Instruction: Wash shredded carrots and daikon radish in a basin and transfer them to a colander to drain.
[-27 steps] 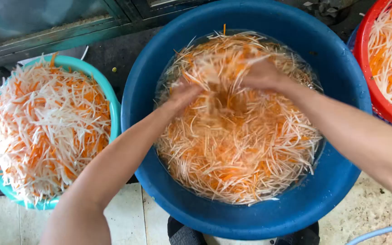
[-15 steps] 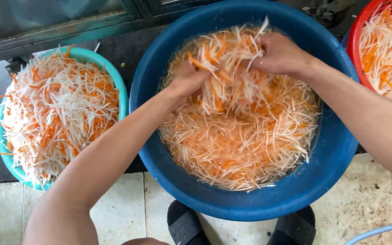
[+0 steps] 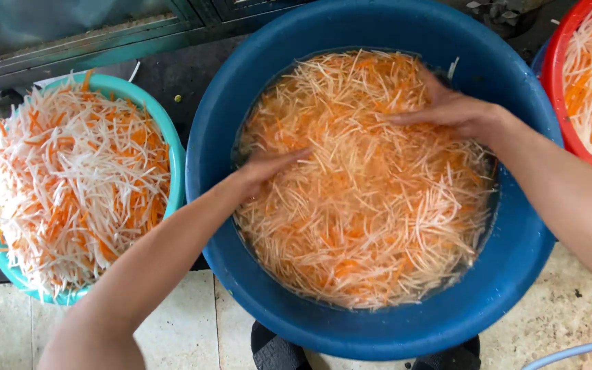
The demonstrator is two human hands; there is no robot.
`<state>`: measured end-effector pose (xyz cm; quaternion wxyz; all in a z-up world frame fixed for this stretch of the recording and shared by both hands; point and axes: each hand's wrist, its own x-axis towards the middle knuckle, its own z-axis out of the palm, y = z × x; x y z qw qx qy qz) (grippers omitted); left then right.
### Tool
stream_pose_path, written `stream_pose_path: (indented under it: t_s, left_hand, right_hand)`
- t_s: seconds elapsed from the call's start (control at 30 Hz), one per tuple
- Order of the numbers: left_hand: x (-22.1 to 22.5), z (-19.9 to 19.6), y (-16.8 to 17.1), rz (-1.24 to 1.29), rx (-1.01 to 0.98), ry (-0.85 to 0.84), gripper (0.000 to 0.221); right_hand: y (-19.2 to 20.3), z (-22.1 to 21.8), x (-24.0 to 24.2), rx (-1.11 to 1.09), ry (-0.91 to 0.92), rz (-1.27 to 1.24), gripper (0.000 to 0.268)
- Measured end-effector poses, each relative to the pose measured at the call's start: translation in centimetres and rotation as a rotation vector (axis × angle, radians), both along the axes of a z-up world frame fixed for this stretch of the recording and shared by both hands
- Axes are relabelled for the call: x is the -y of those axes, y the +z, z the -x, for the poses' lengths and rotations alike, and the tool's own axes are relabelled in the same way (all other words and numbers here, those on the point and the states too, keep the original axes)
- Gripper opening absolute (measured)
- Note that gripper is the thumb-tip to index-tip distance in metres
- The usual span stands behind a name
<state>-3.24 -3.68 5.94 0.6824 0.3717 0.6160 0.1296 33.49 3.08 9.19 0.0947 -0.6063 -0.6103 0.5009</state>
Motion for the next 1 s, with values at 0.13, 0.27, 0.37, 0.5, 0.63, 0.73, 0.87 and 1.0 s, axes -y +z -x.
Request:
stream_pose_path:
  t_s: [0.13,0.27,0.37,0.5,0.63,0.73,0.87,1.0]
  left_hand:
    - [-2.2,-0.6,-6.1,0.090,0.039,-0.181,0.102]
    - [-2.1,-3.8,-6.2,0.094,0.066,-0.175,0.106]
    - [-1.2,-5.3,-6.3,0.106,0.058,-0.221,0.104]
    - [0.4,-5.0,-2.2,0.022,0.129,-0.233,0.102]
    - [1.6,-5.0,2.4,-0.169,0.156,-0.079,0.104]
    - [1.9,-5.4,7.6,-0.282,0.155,-0.033,0.103]
    - [1.5,-6.5,16.6,-0.283,0.087,-0.032,0.092]
    - [0.5,-7.1,20.9,-0.548,0.568,-0.172,0.058]
  right_hand:
    - [-2.7,2.2,-1.3,-0.167,-0.057,0.346,0.121]
    - [-5.5,4.8,-1.7,-0.020,0.071,0.406,0.091]
    - [-5.4,7.3,0.3,0.114,0.114,0.484,0.079]
    - [-6.4,7.5,2.7,-0.383,0.085,0.517,0.067]
    - [-4.3,7.0,3.6,-0.520,0.126,0.490,0.056]
    - [6.8,7.9,5.7,-0.383,0.010,0.454,0.051]
    - [12.9,7.2,6.2,-0.405,-0.119,0.381,0.043]
    - [17.5,5.5,6.0,-0.602,-0.148,0.219,0.034]
